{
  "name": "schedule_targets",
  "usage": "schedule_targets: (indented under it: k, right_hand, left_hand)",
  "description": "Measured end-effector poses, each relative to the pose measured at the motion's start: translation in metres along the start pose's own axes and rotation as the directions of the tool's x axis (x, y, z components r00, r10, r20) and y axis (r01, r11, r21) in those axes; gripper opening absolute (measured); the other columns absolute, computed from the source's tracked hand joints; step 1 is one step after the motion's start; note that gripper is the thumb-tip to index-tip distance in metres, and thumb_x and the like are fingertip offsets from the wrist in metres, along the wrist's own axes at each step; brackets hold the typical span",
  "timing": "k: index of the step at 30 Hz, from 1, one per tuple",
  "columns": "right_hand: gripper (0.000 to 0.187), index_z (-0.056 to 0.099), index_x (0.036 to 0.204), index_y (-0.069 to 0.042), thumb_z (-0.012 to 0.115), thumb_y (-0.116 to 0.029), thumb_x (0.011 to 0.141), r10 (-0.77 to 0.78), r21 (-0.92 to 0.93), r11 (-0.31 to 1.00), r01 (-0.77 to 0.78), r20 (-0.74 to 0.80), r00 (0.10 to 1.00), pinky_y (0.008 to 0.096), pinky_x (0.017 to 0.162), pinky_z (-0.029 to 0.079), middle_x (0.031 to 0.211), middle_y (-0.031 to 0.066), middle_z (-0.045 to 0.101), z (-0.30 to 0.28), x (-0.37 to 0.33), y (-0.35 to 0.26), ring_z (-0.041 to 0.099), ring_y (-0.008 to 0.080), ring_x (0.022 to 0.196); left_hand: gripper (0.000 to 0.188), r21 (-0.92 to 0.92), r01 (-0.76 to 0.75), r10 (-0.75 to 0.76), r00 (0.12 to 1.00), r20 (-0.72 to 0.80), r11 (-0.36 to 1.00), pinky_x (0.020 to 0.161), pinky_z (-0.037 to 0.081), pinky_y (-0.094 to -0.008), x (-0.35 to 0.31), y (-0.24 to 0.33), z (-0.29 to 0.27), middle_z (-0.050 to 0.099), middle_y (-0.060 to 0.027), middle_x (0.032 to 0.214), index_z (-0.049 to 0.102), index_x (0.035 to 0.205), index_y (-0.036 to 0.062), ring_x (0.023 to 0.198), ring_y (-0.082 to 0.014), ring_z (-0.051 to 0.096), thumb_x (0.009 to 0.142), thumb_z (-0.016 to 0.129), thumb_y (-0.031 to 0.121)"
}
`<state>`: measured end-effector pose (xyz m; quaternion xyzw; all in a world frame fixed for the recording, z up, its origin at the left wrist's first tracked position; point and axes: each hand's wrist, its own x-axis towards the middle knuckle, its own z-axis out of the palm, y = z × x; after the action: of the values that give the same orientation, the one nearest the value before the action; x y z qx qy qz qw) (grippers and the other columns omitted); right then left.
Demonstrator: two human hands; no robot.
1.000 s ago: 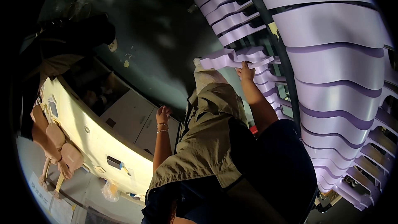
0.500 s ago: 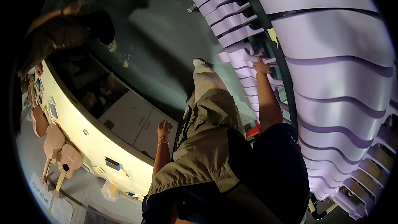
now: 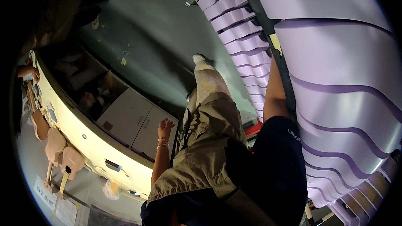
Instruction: The person sands the edges of a light purple guitar body using a sanding block and a utility knife. They repeatedly pick up the guitar body from a rack, smooth the edges, and return it to the rack. The person also uses a utility knife to trim or clean the edges of the guitar body.
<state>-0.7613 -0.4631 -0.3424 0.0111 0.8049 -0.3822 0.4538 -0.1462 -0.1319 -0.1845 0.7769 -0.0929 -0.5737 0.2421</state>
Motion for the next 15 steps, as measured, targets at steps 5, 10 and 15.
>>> schedule_targets:
  k: [5, 10, 15]
  right_hand:
    - [0.050, 0.050, 0.118, -0.005, 0.060, -0.037, 0.081, 0.001, -0.048, 0.999, 0.000, 0.009, 1.000, 0.0376, 0.079, 0.050, 0.108, 0.0218, 0.057, -0.013, -0.030, 0.012, 0.059, 0.0318, 0.097]
    - [0.049, 0.051, 0.117, -0.006, 0.059, -0.037, 0.081, -0.019, -0.062, 0.998, 0.014, -0.079, 0.997, 0.0385, 0.079, 0.049, 0.110, 0.0220, 0.056, -0.049, -0.044, 0.026, 0.058, 0.0317, 0.099]
    - [0.047, 0.052, 0.117, -0.007, 0.058, -0.037, 0.081, -0.119, -0.061, 0.992, 0.107, -0.252, 0.960, 0.0393, 0.080, 0.049, 0.112, 0.0223, 0.055, -0.071, -0.018, 0.032, 0.058, 0.0316, 0.100]
  left_hand:
    - [0.041, 0.153, -0.085, 0.077, 0.995, 0.059, 0.985, 0.061, 0.047, -0.0242, -0.011, 0.028, 0.016, 0.063, -0.0125, 0.094, 0.047, 0.119, -0.0031, 0.083, -0.0196, 0.064, 0.088, 0.055, 0.024]
    - [0.039, 0.226, -0.048, 0.040, 0.998, 0.040, 0.973, 0.062, 0.047, -0.0245, -0.015, 0.019, 0.013, 0.063, -0.0126, 0.094, 0.048, 0.118, -0.0032, 0.083, -0.0196, 0.065, 0.089, 0.053, 0.023]
    - [0.038, 0.311, -0.068, 0.061, 0.998, 0.032, 0.948, 0.064, 0.048, -0.0248, -0.013, -0.009, -0.007, 0.063, -0.0115, 0.093, 0.048, 0.117, -0.0031, 0.082, -0.0200, 0.065, 0.089, 0.053, 0.023]
